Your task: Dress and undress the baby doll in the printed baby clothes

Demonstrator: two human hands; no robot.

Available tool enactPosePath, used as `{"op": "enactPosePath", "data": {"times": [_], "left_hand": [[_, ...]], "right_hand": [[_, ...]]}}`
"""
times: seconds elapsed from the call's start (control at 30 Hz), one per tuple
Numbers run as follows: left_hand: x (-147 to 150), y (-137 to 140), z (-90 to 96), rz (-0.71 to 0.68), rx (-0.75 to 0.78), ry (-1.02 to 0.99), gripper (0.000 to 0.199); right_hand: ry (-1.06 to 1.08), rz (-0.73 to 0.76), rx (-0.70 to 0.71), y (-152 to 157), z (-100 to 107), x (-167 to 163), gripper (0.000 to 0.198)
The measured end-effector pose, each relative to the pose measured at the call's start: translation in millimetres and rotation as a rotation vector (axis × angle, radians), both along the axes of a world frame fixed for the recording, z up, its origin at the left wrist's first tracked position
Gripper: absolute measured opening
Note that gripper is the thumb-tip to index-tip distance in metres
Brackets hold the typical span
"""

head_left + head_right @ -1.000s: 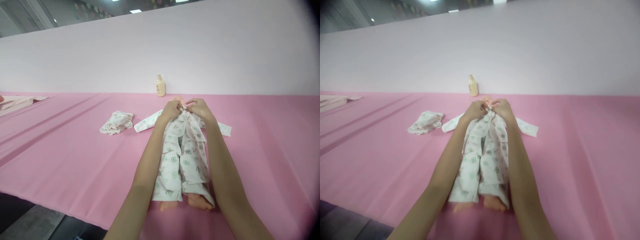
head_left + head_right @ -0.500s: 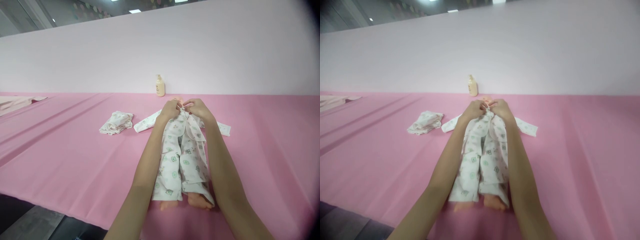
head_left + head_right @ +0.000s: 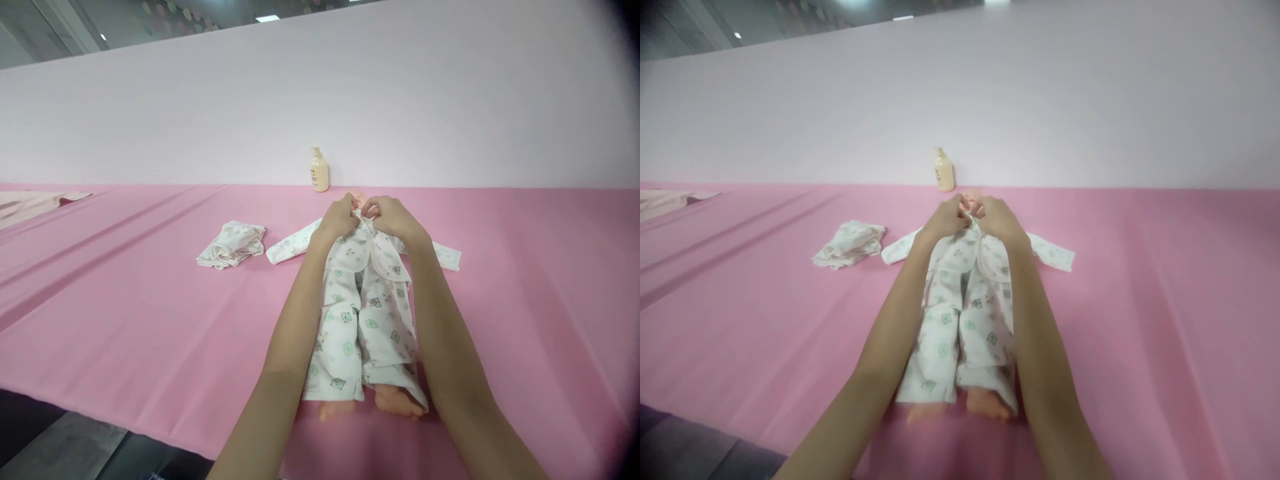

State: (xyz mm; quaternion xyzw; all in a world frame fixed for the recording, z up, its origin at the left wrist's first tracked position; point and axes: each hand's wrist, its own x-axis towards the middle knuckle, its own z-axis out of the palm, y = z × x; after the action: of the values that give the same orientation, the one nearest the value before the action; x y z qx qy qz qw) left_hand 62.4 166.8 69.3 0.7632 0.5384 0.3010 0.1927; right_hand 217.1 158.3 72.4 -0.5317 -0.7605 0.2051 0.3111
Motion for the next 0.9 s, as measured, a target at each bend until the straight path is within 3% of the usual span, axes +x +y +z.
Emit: {"op": "enactPosePath", "data": {"times": [0.2,0.4,0.9], "left_hand": [[-1,0,0.6,-0.006,-0.004,0.007,0.033],[1,0,1.8,-0.033,-0.003,-0.045,0.026],[0,1,-0.1,-0.018,-0.009,-0.049,0.032]], "right_hand": [[-0.058,-0.09,0.133,1,-5,-9,0.017],[-0.186,-0.129,0.236,4,-9,-18,0.013],[-0.047,-0.057,0.12,8,-12,-16,0.027]]}}
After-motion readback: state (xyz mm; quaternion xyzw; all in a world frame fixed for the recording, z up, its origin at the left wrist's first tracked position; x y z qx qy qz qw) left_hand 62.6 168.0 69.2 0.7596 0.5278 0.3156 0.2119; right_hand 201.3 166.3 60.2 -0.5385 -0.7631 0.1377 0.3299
